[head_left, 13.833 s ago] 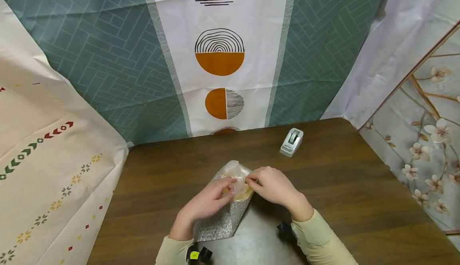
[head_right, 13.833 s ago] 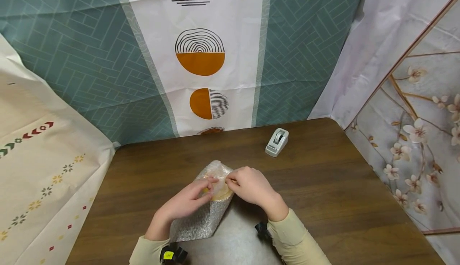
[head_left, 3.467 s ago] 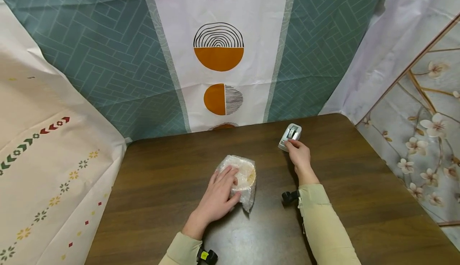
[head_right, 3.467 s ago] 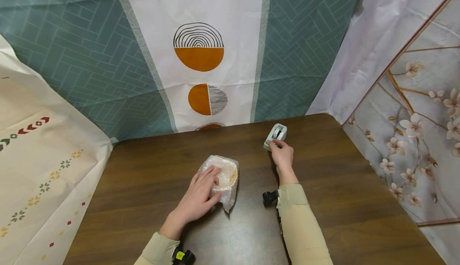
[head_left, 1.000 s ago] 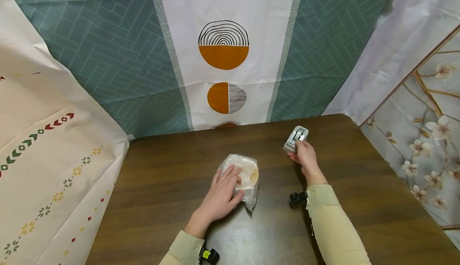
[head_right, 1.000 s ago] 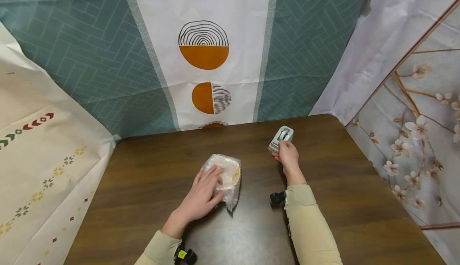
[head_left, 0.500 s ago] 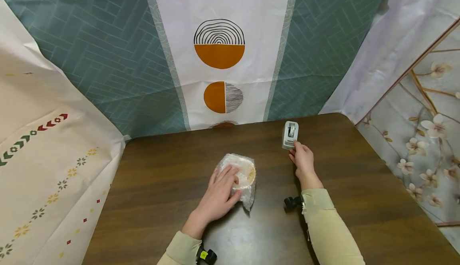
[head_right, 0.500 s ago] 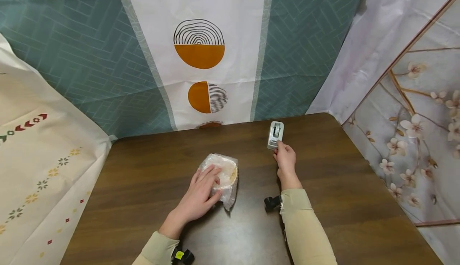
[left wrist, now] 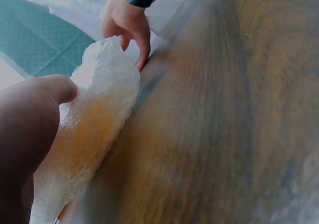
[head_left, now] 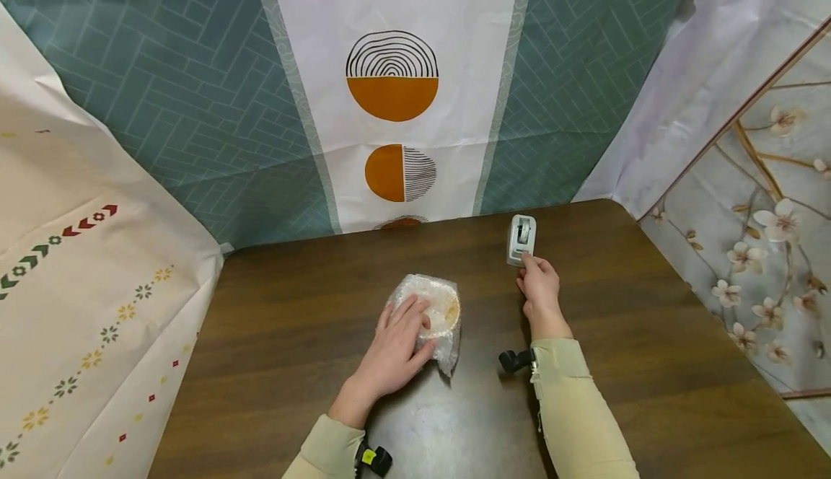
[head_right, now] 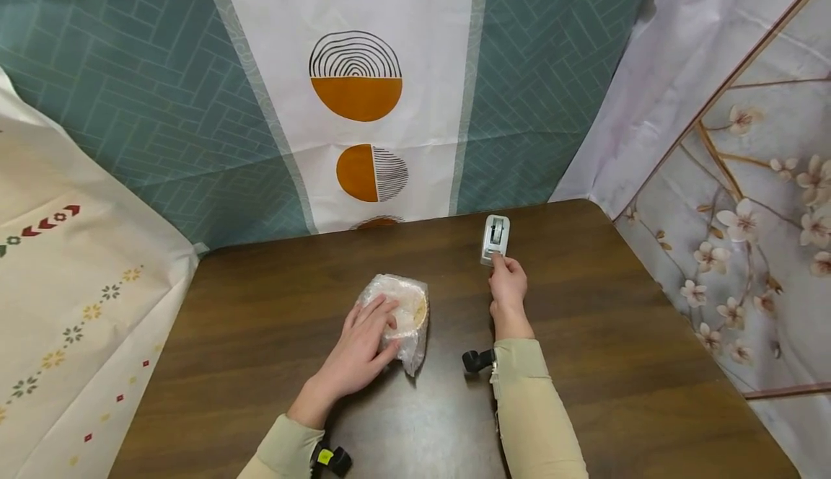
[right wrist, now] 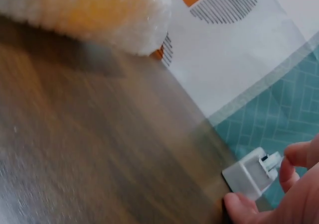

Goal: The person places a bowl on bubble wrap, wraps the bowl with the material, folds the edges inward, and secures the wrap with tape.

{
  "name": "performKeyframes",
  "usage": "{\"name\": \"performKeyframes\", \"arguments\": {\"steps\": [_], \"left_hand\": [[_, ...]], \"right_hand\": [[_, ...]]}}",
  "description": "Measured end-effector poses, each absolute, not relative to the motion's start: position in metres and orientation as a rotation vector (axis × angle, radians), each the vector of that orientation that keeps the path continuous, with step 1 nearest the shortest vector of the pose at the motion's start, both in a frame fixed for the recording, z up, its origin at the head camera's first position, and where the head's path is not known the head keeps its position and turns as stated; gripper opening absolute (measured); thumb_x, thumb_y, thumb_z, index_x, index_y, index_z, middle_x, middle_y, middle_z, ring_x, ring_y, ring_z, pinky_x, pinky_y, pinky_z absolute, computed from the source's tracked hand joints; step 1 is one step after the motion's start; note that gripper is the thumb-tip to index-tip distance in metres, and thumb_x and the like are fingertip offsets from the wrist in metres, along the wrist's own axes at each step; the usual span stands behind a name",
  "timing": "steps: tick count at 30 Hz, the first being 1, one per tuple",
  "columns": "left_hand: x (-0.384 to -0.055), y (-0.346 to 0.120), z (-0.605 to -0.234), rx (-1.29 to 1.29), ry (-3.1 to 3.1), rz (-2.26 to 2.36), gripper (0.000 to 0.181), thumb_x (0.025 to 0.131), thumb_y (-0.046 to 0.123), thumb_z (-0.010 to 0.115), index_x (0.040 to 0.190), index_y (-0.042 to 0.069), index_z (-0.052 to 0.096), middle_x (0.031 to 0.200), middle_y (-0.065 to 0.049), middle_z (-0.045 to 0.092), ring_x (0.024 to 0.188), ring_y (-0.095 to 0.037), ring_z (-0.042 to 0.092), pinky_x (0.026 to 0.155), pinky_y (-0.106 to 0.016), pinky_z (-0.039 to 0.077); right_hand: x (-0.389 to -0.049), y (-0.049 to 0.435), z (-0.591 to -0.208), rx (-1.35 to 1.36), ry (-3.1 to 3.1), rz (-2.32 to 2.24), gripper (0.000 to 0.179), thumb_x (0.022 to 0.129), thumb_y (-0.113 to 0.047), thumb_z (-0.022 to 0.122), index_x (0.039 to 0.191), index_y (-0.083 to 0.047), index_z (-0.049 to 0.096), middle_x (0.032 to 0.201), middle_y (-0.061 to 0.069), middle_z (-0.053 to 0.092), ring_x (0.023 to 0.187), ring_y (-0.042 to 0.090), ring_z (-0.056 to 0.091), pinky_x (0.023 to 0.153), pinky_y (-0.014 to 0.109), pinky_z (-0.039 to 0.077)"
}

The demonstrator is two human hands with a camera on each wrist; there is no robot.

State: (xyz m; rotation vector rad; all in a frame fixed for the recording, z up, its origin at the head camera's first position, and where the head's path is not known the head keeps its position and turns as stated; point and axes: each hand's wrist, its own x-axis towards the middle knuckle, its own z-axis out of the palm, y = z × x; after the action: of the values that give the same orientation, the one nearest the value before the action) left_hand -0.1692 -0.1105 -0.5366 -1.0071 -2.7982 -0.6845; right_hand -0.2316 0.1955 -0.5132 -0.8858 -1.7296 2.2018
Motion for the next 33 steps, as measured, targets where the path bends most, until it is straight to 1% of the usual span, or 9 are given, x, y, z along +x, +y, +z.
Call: {"name": "performKeyframes", "arguments": {"steps": [4, 8, 11, 15, 18, 23, 26, 29, 33], "left_hand": [[-0.170, -0.112, -0.535, -1.008, -2.800, -0.680, 0.020, 0.110, 0.039, 0.058, 0.114, 0.020, 0.056, 0.167, 0.000, 0.044, 0.162, -0.022, 0.022, 0.125, -0.066, 0.018], [-0.170, -0.111, -0.536, -1.001, -2.798, -0.691, 0.019, 0.109, 0.039, 0.059, 0.114, 0.020, 0.056, 0.166, 0.000, 0.044, 0.162, -0.022, 0.022, 0.125, -0.066, 0.017], [-0.170, -0.110, -0.536, -0.998, -2.797, -0.689, 0.019, 0.109, 0.039, 0.059, 0.114, 0.021, 0.056, 0.167, 0.000, 0.044, 0.162, -0.022, 0.022, 0.125, -0.066, 0.018], [-0.170, -0.110, -0.537, -1.001, -2.794, -0.684, 0.019, 0.110, 0.039, 0.058, 0.115, 0.021, 0.055, 0.167, 0.000, 0.044, 0.162, -0.022, 0.022, 0.125, -0.066, 0.019], [-0.169, -0.109, -0.538, -0.995, -2.792, -0.698, 0.018, 0.109, 0.038, 0.059, 0.114, 0.021, 0.056, 0.166, 0.000, 0.045, 0.162, -0.022, 0.022, 0.125, -0.066, 0.018], [-0.169, -0.109, -0.538, -0.988, -2.798, -0.703, 0.018, 0.110, 0.038, 0.058, 0.114, 0.021, 0.056, 0.166, 0.001, 0.045, 0.162, -0.022, 0.022, 0.125, -0.065, 0.017], [-0.168, -0.109, -0.537, -1.003, -2.800, -0.710, 0.018, 0.110, 0.038, 0.057, 0.115, 0.020, 0.056, 0.166, 0.001, 0.044, 0.162, -0.023, 0.022, 0.125, -0.065, 0.017], [-0.168, -0.109, -0.536, -1.007, -2.801, -0.712, 0.019, 0.110, 0.038, 0.057, 0.115, 0.020, 0.056, 0.166, 0.000, 0.044, 0.162, -0.024, 0.022, 0.125, -0.065, 0.017], [-0.169, -0.109, -0.535, -0.998, -2.807, -0.695, 0.019, 0.110, 0.039, 0.057, 0.115, 0.020, 0.056, 0.166, 0.000, 0.045, 0.162, -0.023, 0.022, 0.125, -0.065, 0.017]], "right_hand": [[-0.230, 0.190, -0.512, -0.858, -1.664, 2.186, 0.020, 0.109, -0.024, 0.058, 0.104, -0.005, 0.057, 0.110, 0.007, 0.051, 0.102, 0.019, 0.050, 0.097, 0.034, 0.047], [-0.230, 0.190, -0.514, -0.871, -1.636, 2.123, 0.022, 0.104, -0.020, 0.056, 0.087, -0.007, 0.052, 0.093, 0.003, 0.050, 0.086, 0.016, 0.047, 0.085, 0.028, 0.042], [-0.231, 0.189, -0.516, -0.896, -1.609, 2.113, 0.024, 0.103, -0.024, 0.057, 0.091, -0.004, 0.055, 0.096, 0.005, 0.053, 0.091, 0.019, 0.050, 0.087, 0.029, 0.043], [-0.230, 0.186, -0.518, -0.953, -1.536, 2.150, 0.041, 0.106, -0.039, 0.062, 0.114, 0.002, 0.059, 0.114, 0.010, 0.056, 0.106, 0.022, 0.058, 0.099, 0.031, 0.049], [-0.230, 0.183, -0.519, -0.983, -1.450, 2.168, 0.045, 0.105, -0.040, 0.068, 0.119, 0.003, 0.061, 0.116, 0.011, 0.060, 0.105, 0.022, 0.066, 0.099, 0.032, 0.055], [-0.233, 0.177, -0.527, -0.995, -1.339, 2.162, 0.027, 0.100, -0.020, 0.074, 0.097, 0.003, 0.063, 0.101, 0.011, 0.069, 0.093, 0.020, 0.074, 0.091, 0.033, 0.061], [-0.234, 0.177, -0.530, -0.991, -1.328, 2.144, 0.023, 0.098, -0.012, 0.074, 0.085, 0.001, 0.060, 0.087, 0.006, 0.072, 0.086, 0.015, 0.074, 0.088, 0.033, 0.062], [-0.233, 0.178, -0.531, -0.974, -1.350, 2.131, 0.022, 0.095, -0.007, 0.072, 0.078, -0.003, 0.059, 0.075, 0.002, 0.073, 0.080, 0.012, 0.074, 0.084, 0.031, 0.062], [-0.233, 0.181, -0.532, -0.966, -1.421, 2.115, 0.022, 0.094, -0.008, 0.070, 0.076, -0.006, 0.058, 0.073, -0.001, 0.072, 0.079, 0.011, 0.073, 0.077, 0.026, 0.062]]}}
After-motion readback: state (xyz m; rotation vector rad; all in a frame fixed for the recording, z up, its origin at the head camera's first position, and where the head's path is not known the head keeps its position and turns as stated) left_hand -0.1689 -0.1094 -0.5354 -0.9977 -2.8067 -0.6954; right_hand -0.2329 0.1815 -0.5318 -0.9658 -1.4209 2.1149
